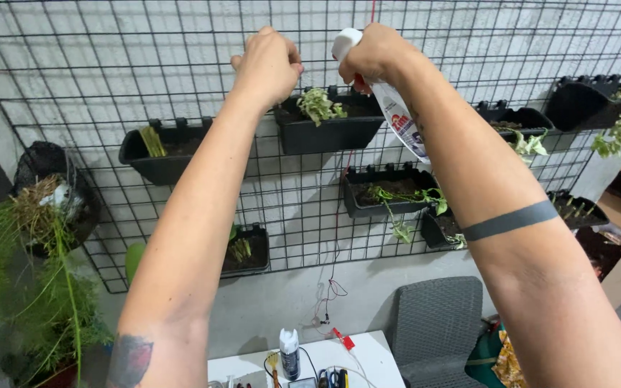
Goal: The person uses a spray bottle to mist several small potted plants mounted on a wall grid. They move from one planter to the next, spraying the foliage and soil while occasionally touching the leaves with the other hand.
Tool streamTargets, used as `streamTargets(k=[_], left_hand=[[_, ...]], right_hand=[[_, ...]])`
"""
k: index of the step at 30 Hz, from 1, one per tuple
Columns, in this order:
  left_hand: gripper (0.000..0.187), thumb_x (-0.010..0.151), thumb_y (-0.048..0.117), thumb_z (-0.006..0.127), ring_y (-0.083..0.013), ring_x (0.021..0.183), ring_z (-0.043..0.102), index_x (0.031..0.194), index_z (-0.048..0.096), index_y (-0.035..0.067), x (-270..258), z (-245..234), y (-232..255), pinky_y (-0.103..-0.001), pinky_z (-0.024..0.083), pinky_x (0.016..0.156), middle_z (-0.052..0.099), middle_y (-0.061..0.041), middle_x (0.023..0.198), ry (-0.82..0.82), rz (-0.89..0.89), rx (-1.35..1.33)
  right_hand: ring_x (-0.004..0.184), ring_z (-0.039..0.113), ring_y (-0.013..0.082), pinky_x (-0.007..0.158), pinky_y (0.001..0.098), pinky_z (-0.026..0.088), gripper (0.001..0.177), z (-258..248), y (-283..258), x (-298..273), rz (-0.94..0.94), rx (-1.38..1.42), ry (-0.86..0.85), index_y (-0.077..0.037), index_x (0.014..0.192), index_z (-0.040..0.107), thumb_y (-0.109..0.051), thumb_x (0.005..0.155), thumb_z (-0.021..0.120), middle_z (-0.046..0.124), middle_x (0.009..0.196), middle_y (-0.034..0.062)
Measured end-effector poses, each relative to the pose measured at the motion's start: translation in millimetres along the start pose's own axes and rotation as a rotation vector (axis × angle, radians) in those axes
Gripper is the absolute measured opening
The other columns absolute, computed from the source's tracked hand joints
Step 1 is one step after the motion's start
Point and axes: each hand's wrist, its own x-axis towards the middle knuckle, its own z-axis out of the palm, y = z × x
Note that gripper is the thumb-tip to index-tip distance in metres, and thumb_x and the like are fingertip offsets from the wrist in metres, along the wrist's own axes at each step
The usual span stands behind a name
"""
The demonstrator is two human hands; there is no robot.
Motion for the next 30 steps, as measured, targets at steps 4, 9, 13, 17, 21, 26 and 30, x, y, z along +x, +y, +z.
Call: streamTargets(k=[4,9,13,17,21,26,30], left_hand=[[0.009,0.093,0.027,0.075,-0.0401,0.121,0.047,0.088,0.078,0.021,0.4,4.3,7.6,-0.066,0.041,0.081,0.056,-0.010,0.117,-0.001,0.002,0.016],[0.022,0.089,0.036,0.083,-0.0407,0.121,0.045,0.091,0.078,0.014,-3.2,6.4,21.1,-0.066,0.040,0.087,0.057,-0.013,0.122,-0.075,-0.002,0.045],[0.021,0.087,0.036,0.085,-0.0364,0.122,0.044,0.091,0.079,0.016,-0.9,13.7,22.8,-0.063,0.038,0.090,0.054,-0.009,0.122,-0.081,-0.021,0.021],[0.023,0.084,0.036,0.087,-0.0381,0.121,0.046,0.091,0.079,0.016,2.7,21.7,21.3,-0.063,0.039,0.088,0.055,-0.010,0.118,-0.074,0.000,0.018],[0.027,0.084,0.034,0.088,-0.0335,0.120,0.049,0.097,0.077,0.013,-2.1,17.1,32.1,-0.065,0.038,0.096,0.056,-0.009,0.118,-0.112,-0.017,-0.015],[0.033,0.079,0.037,0.091,-0.0334,0.121,0.047,0.099,0.079,0.015,2.6,25.6,29.7,-0.060,0.040,0.089,0.056,-0.008,0.117,-0.108,-0.010,0.003],[0.035,0.079,0.037,0.091,-0.0343,0.124,0.045,0.103,0.079,0.014,2.2,26.4,30.0,-0.062,0.040,0.089,0.056,-0.009,0.118,-0.109,-0.005,-0.002]], right_hand=[[0.053,0.063,0.0176,0.052,0.0295,0.050,0.016,-2.2,12.6,5.4,0.042,0.061,-0.003,0.005,0.086,0.068,0.000,0.071,0.072,0.071,0.069,0.0104],[0.052,0.061,0.0167,0.053,0.0307,0.046,0.008,-6.9,27.4,8.8,0.085,-0.086,0.001,-0.004,0.069,0.069,-0.010,0.070,0.072,0.068,0.060,0.0047],[0.060,0.064,0.0170,0.054,0.0291,0.052,0.010,-15.1,36.8,1.7,0.076,0.050,-0.013,0.002,0.085,0.070,0.002,0.075,0.068,0.071,0.074,0.0087],[0.055,0.061,0.0180,0.055,0.0329,0.049,0.012,-22.0,38.4,-9.3,0.130,0.008,-0.007,0.003,0.089,0.069,-0.001,0.077,0.069,0.069,0.070,0.0089],[0.061,0.064,0.0163,0.065,0.0331,0.051,0.010,-27.1,47.8,-8.6,0.104,-0.103,-0.001,-0.002,0.086,0.073,-0.005,0.078,0.068,0.072,0.071,0.0059],[0.060,0.064,0.0184,0.060,0.0352,0.049,0.010,-29.6,48.2,-17.5,0.138,-0.154,-0.010,-0.002,0.083,0.071,-0.005,0.075,0.068,0.071,0.070,0.0060],[0.062,0.062,0.0184,0.068,0.0377,0.048,0.012,-34.5,44.8,-26.9,0.172,-0.305,-0.020,-0.007,0.076,0.072,-0.019,0.076,0.073,0.067,0.062,0.0018]])
